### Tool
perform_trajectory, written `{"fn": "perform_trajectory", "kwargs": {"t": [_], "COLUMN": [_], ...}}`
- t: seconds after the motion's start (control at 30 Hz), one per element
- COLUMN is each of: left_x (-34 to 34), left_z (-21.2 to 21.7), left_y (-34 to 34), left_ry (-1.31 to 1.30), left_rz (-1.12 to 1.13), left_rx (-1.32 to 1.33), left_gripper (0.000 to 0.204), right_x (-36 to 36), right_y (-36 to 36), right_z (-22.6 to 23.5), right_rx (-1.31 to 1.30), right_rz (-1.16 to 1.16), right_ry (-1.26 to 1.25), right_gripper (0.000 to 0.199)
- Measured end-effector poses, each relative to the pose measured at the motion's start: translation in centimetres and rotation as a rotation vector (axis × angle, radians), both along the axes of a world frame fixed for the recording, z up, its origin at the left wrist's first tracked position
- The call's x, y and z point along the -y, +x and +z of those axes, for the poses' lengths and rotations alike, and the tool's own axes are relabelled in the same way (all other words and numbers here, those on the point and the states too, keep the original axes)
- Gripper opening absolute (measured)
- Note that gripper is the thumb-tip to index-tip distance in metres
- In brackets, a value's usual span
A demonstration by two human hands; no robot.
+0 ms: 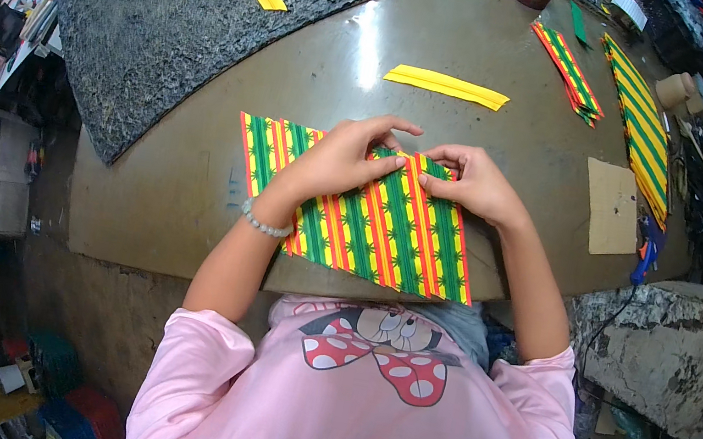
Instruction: The person assembles small rectangular decorative strips by layering yellow and patterned green-red-yellow pieces on a table. They repeatedly pick up pieces, align them, and press them together to form stacked units, then place completed stacks aside.
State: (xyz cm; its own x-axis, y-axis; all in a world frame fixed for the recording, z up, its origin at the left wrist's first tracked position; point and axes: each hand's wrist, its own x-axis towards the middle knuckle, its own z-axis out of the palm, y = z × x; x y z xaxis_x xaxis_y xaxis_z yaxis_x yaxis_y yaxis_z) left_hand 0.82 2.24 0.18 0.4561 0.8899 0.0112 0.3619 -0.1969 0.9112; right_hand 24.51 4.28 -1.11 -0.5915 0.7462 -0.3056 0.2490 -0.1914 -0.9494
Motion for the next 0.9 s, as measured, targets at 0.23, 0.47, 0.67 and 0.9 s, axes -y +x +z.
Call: {"fn": "perform_trajectory", "kwargs": {"t": [0.23,0.47,0.67,0.9], "left_x": [0.0,0.3,0.5,0.5], "left_z": [-0.5,-0.1,0.0,-0.2], "left_y": [-0.1,0.1,0.1,0.1], "left_ry": [0.016,-0.021,0.046,0.065], "left_rz": [-0.013,-0.005,-0.025,-0.027], "left_rx": [0.043,0.076,0.051,0.077], "left_gripper": [0.042,0.042,0.040,0.040], "right_x": [-0.4,-1.1,-1.4,-1.5], "right_y": [0.0,0.0,-0.2,-0.2], "right_z": [0.1,0.1,0.0,-0.2], "right_rx": [0.010,-0.024,0.038,0.058], "right_rz": [0.041,0.029,0.069,0.087], "right_ry": [-0.002,-0.083,-0.001,0.046], "right_gripper": [0.028,0.023,0.018,0.019]}}
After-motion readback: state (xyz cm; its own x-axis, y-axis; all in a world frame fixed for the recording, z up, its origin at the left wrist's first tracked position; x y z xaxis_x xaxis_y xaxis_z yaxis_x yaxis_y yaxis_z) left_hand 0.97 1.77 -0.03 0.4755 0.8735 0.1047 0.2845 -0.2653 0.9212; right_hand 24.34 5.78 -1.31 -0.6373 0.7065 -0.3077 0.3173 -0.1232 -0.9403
